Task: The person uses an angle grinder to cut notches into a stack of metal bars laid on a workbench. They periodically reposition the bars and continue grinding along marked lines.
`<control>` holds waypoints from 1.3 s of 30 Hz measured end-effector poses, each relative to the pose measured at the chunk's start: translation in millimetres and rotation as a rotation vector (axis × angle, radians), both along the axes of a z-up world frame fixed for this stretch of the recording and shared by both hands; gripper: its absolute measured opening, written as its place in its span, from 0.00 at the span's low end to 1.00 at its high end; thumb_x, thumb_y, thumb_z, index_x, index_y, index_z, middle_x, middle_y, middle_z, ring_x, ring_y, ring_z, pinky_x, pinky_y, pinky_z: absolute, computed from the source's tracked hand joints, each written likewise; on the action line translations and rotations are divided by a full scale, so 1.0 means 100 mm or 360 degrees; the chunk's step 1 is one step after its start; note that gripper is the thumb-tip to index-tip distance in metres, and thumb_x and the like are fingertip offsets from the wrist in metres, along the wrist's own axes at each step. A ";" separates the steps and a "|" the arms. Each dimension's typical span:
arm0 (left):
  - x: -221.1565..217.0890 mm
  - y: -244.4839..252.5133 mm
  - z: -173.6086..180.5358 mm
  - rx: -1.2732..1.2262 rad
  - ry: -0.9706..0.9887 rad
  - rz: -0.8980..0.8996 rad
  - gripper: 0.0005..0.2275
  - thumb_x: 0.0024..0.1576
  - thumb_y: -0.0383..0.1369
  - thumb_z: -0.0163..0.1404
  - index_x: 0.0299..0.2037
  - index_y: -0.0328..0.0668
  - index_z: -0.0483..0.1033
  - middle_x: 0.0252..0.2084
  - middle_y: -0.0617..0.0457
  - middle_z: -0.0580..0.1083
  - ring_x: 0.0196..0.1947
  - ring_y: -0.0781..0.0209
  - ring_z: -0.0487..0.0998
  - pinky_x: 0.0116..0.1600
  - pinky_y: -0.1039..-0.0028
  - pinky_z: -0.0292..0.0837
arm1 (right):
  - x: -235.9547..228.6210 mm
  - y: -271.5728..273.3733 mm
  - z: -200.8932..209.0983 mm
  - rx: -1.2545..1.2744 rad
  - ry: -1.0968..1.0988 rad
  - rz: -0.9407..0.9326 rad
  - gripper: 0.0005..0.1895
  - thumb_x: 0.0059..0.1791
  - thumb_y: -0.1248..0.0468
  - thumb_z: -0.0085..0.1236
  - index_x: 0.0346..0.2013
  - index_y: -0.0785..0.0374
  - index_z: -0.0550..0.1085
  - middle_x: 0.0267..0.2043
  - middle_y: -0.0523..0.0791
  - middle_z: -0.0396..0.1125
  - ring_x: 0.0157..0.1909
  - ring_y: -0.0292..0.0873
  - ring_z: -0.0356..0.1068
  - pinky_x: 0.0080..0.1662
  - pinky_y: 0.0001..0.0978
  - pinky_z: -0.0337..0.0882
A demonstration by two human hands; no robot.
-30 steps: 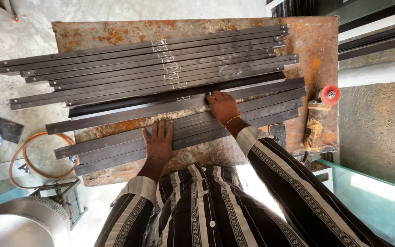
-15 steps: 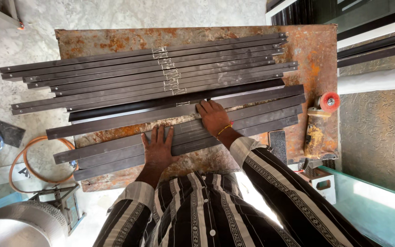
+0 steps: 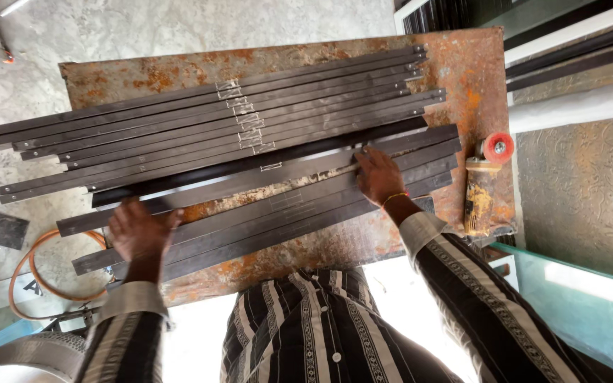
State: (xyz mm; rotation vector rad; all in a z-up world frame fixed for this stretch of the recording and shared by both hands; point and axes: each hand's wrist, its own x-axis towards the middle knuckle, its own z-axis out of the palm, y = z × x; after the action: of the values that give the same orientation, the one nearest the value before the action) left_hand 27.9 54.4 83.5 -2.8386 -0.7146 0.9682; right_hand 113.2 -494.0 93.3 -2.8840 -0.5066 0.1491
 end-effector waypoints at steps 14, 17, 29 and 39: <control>-0.34 1.50 -0.36 0.0215 -0.0105 -0.0491 0.10 0.76 0.38 0.40 0.50 0.41 0.70 0.54 0.47 0.74 0.59 0.48 0.75 0.55 0.58 0.79 | 0.07 0.05 -0.09 -0.0174 0.0147 -0.0169 0.31 0.45 0.55 0.62 0.62 0.59 0.70 0.67 0.54 0.60 0.69 0.59 0.58 0.65 0.54 0.59; -0.43 1.69 -0.34 0.0176 0.0035 -0.0780 0.14 0.67 0.43 0.44 0.54 0.44 0.70 0.54 0.50 0.76 0.56 0.52 0.78 0.53 0.63 0.81 | 0.07 0.12 -0.06 -0.0155 0.0056 -0.0133 0.31 0.43 0.55 0.63 0.60 0.60 0.71 0.64 0.53 0.63 0.67 0.58 0.60 0.64 0.54 0.60; -0.23 1.19 0.04 0.0078 0.0102 -0.0670 0.21 0.64 0.45 0.40 0.65 0.54 0.71 0.57 0.48 0.78 0.52 0.53 0.81 0.58 0.59 0.75 | 0.23 0.06 -0.20 0.0010 -0.0079 0.0033 0.14 0.50 0.58 0.61 0.50 0.57 0.78 0.53 0.48 0.70 0.59 0.51 0.67 0.62 0.48 0.65; -0.12 -1.14 -0.12 -0.0733 -0.0650 -0.0935 0.30 0.62 0.53 0.50 0.68 0.43 0.65 0.65 0.41 0.68 0.66 0.43 0.67 0.72 0.46 0.59 | 0.25 0.40 -0.23 -0.0246 0.0318 0.0076 0.12 0.53 0.55 0.57 0.48 0.53 0.80 0.51 0.46 0.73 0.54 0.52 0.70 0.61 0.44 0.68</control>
State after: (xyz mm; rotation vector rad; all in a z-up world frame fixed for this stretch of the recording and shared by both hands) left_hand 16.3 -59.8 71.0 -3.3521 0.3979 0.5061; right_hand 138.6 -453.6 69.9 -2.9619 -0.5480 0.4991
